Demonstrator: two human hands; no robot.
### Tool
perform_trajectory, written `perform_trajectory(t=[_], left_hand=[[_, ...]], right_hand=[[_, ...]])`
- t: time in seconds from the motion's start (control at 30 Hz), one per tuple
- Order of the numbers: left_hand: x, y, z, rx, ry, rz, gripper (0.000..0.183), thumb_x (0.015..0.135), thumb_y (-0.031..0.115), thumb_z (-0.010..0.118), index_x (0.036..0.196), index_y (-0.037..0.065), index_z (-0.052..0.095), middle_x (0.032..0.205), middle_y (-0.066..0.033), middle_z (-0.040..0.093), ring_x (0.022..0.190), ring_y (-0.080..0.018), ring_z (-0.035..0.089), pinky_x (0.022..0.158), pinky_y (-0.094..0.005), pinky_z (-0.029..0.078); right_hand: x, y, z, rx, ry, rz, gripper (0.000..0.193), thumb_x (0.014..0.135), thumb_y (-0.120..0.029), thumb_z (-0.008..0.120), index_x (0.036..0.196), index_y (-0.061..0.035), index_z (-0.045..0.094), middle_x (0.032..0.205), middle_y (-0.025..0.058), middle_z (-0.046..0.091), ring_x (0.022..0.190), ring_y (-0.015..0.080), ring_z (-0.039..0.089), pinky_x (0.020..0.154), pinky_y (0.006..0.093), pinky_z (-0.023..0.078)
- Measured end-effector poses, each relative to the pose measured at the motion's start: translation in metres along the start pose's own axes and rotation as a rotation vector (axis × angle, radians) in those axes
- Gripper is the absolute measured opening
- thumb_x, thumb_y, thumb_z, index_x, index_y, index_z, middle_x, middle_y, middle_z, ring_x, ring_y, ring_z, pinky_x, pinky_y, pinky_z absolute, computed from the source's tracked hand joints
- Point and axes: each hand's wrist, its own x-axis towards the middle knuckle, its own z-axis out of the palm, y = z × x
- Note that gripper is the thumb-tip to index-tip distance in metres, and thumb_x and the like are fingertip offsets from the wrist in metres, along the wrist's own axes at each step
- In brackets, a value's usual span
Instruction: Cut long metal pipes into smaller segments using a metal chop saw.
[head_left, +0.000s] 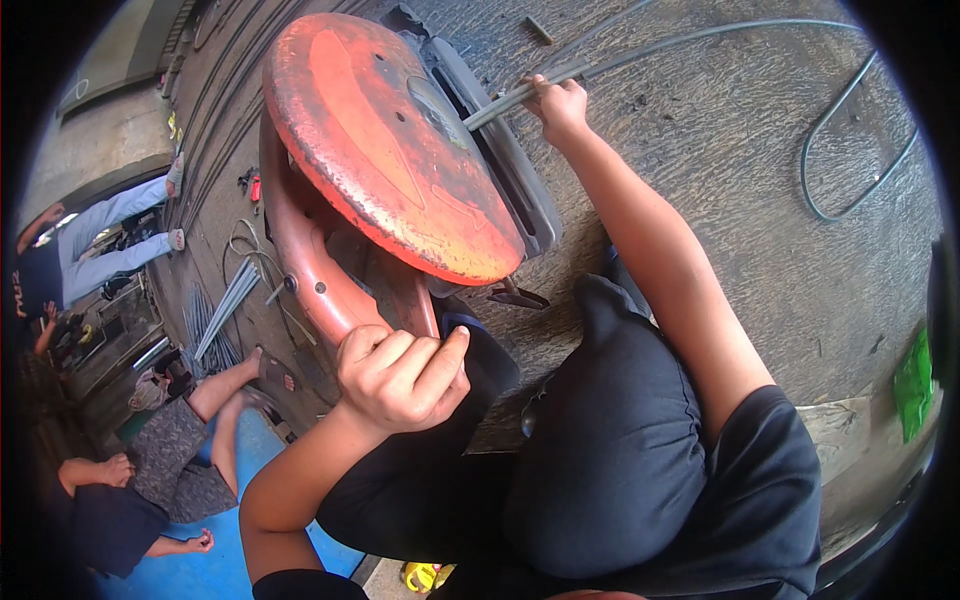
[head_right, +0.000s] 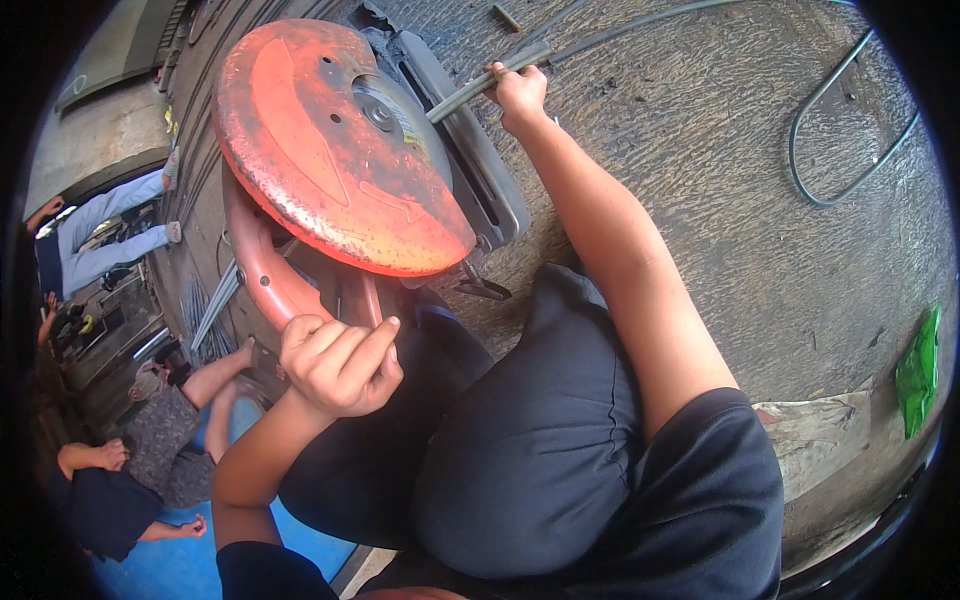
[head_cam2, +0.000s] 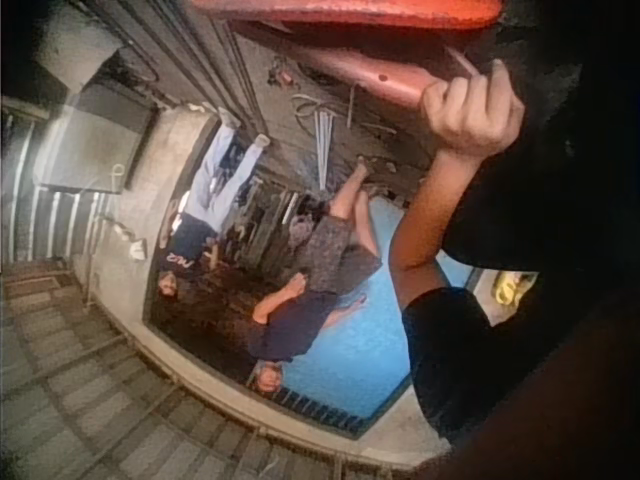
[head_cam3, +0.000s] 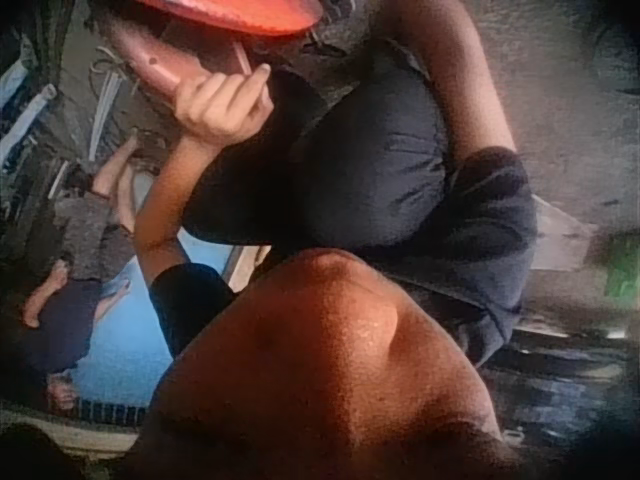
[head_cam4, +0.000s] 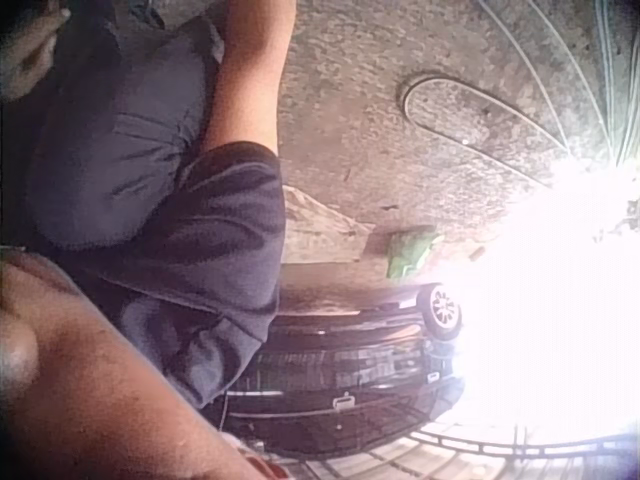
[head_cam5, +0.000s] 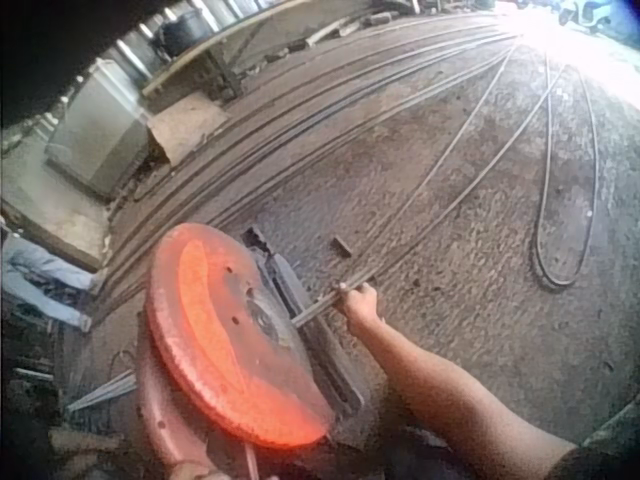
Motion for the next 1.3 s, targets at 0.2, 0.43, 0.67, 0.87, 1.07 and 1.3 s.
perform_trajectory(t=[0.2,0.43,0.67,0.87,1.07,1.3], left_hand=[[0.0,0.0,0.001,-0.002,0.031,0.004,0.02,0.063,0.013,0.061,0.08,0.007,0.069,0.052,0.0034,0.044,0.044,-0.0127,0.042,0.05,-0.0284,0.031],[0.001,0.001,0.001,0.004,0.013,-0.019,0.016,0.066,0.012,0.061,0.08,0.006,0.068,0.052,0.003,0.05,0.044,-0.0126,0.045,0.051,-0.0286,0.031],[0.002,0.001,0.001,0.003,0.019,-0.016,0.016,0.066,0.012,0.062,0.079,0.006,0.068,0.053,0.0028,0.05,0.044,-0.0128,0.045,0.051,-0.0285,0.031],[0.003,0.001,0.001,0.005,0.023,-0.009,0.016,0.066,0.012,0.062,0.079,0.006,0.068,0.052,0.0028,0.05,0.044,-0.0128,0.044,0.051,-0.0284,0.031],[0.003,0.002,0.001,0.003,0.019,-0.016,0.016,0.065,0.011,0.062,0.079,0.006,0.068,0.052,0.0032,0.049,0.044,-0.0129,0.044,0.051,-0.0284,0.031],[0.001,0.001,0.0,-0.002,0.022,-0.006,0.015,0.066,0.012,0.061,0.078,0.006,0.068,0.052,0.0031,0.05,0.044,-0.0128,0.044,0.051,-0.0285,0.03]], right_hand=[[0.002,-0.002,-0.002,-0.039,0.003,-0.001,0.015,0.091,-0.008,0.054,0.095,0.005,0.048,0.097,0.0166,0.064,0.083,0.0224,0.064,0.073,0.0347,0.058],[0.005,0.004,-0.003,-0.049,-0.008,-0.029,0.014,0.09,-0.008,0.055,0.096,0.003,0.048,0.098,0.0139,0.064,0.083,0.0209,0.064,0.073,0.0349,0.058],[0.005,0.004,-0.002,-0.061,-0.022,-0.022,0.015,0.091,-0.009,0.055,0.097,0.0031,0.047,0.098,0.0145,0.064,0.083,0.0216,0.064,0.074,0.0338,0.058],[0.008,0.006,-0.002,-0.019,0.008,-0.026,0.015,0.09,-0.008,0.056,0.095,0.0045,0.049,0.091,0.0138,0.065,0.077,0.0217,0.065,0.066,0.0327,0.058],[0.007,0.01,0.003,-0.073,0.02,-0.068,0.015,0.089,-0.008,0.057,0.095,0.0051,0.051,0.089,0.0136,0.065,0.072,0.0196,0.064,0.062,0.0314,0.058],[0.004,0.01,0.003,-0.127,0.03,-0.031,0.016,0.09,-0.008,0.056,0.095,0.0071,0.051,0.094,0.0173,0.064,0.079,0.0232,0.065,0.069,0.0326,0.059]])
